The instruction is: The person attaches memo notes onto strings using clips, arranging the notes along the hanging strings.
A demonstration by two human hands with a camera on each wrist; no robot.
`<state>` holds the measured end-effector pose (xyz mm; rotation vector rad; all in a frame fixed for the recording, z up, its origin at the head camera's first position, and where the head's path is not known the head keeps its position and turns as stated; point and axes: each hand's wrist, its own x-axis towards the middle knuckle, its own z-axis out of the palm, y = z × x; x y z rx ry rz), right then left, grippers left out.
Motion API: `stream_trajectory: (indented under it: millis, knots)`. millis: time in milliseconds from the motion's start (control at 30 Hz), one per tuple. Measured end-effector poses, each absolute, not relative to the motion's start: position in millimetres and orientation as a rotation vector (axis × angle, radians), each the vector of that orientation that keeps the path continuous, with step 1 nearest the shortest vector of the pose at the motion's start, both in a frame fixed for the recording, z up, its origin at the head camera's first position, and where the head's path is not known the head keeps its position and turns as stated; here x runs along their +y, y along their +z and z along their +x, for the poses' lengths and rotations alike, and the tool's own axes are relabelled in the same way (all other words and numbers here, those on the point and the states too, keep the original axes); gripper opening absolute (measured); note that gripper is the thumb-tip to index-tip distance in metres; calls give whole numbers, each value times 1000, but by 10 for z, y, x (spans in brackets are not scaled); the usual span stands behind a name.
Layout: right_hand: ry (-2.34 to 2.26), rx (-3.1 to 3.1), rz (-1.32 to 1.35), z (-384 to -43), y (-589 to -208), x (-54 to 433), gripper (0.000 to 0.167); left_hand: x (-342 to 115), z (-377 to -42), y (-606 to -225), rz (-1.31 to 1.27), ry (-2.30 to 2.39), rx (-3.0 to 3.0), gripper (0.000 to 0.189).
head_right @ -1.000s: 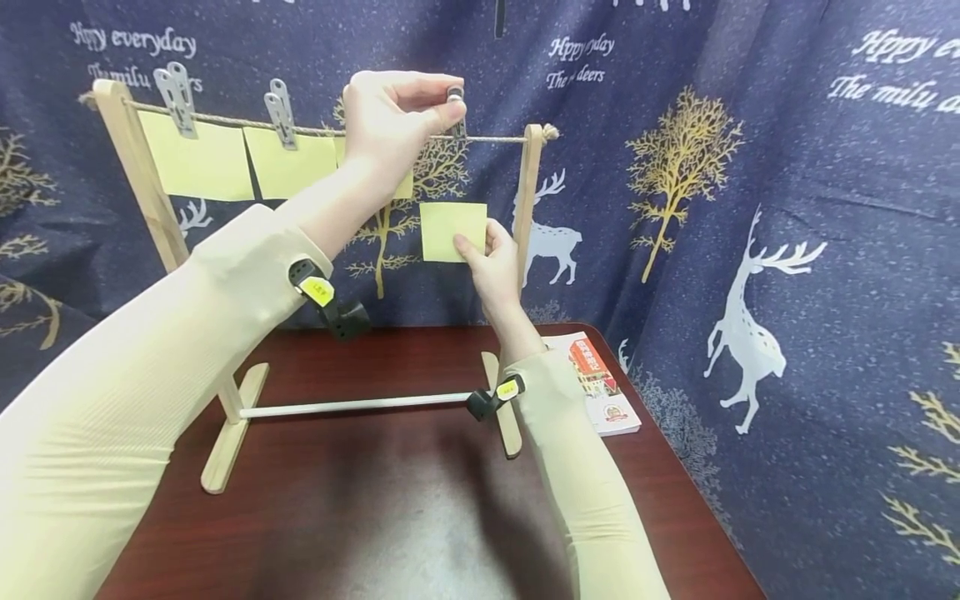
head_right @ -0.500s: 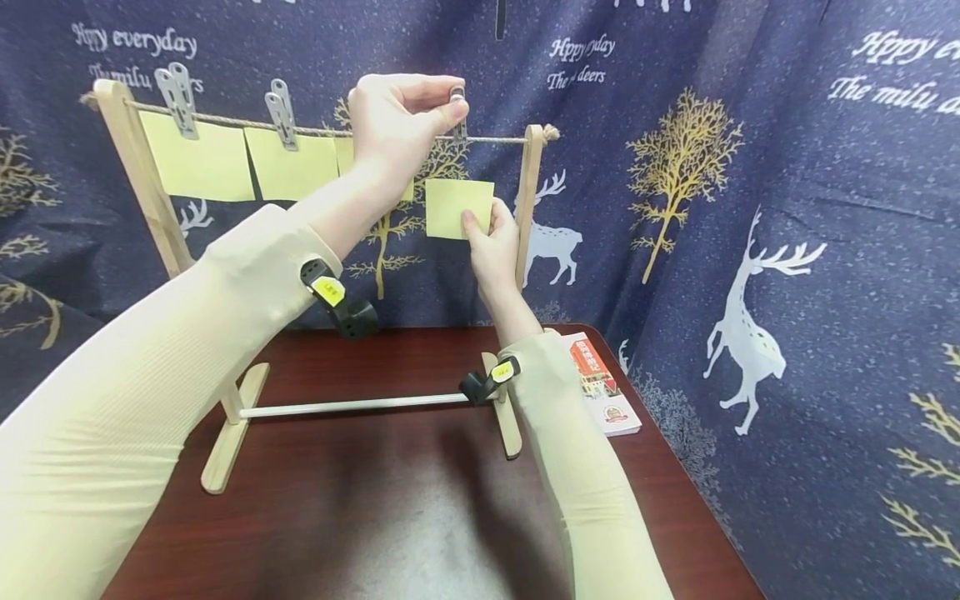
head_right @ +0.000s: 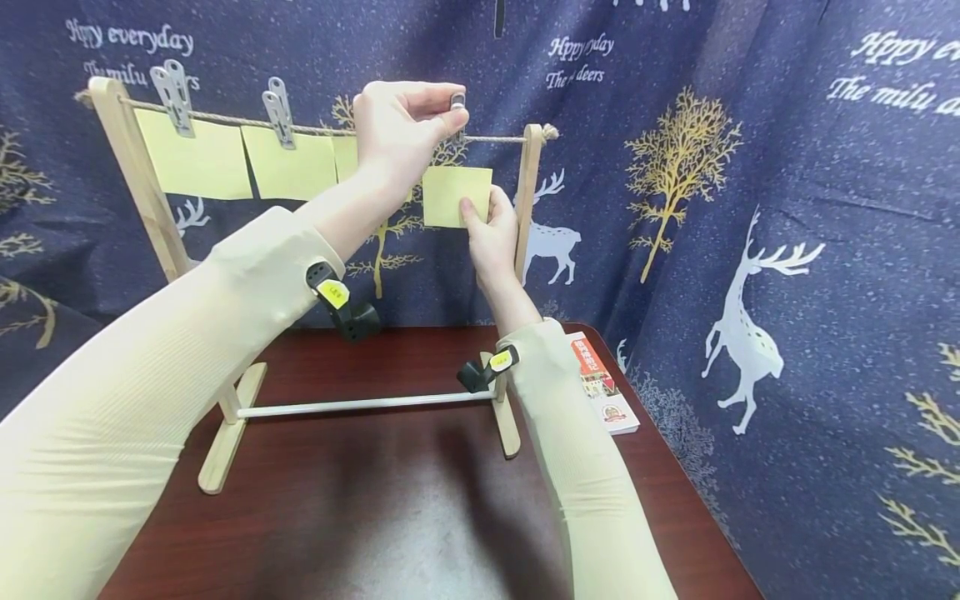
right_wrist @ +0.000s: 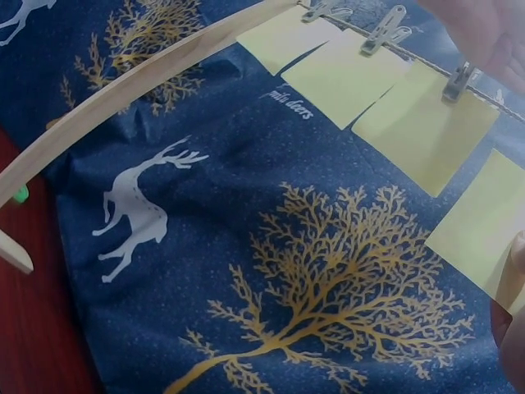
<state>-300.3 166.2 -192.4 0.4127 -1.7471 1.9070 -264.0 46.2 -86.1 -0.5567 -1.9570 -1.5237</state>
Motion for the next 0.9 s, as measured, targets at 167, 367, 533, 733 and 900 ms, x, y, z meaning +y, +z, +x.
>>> stream_trajectory:
  millis: [167,367,533,733,900]
  knots:
    - [1907,-1745,416,-3034,-1883,1679,31,480,-2656,-864,-521,-1517,-1986,24]
    - [1909,-1743,431,-3057,-1827,1690,29,494,-2663,-880,-485,-1494,-2019,24]
    - [1911,-1754,434,-3040,-1798,1687,30,497,-2674,-895,-465,-1470,-2042,23]
    - [1909,-1766,433,-3020,-1783,1690,33,488,-2701,-911,-459,-1455,-2055,24]
    - [1899,-1768,445,-3016,-1771,1688,32,491,-2704,-908,-443,-1444,-2074,26]
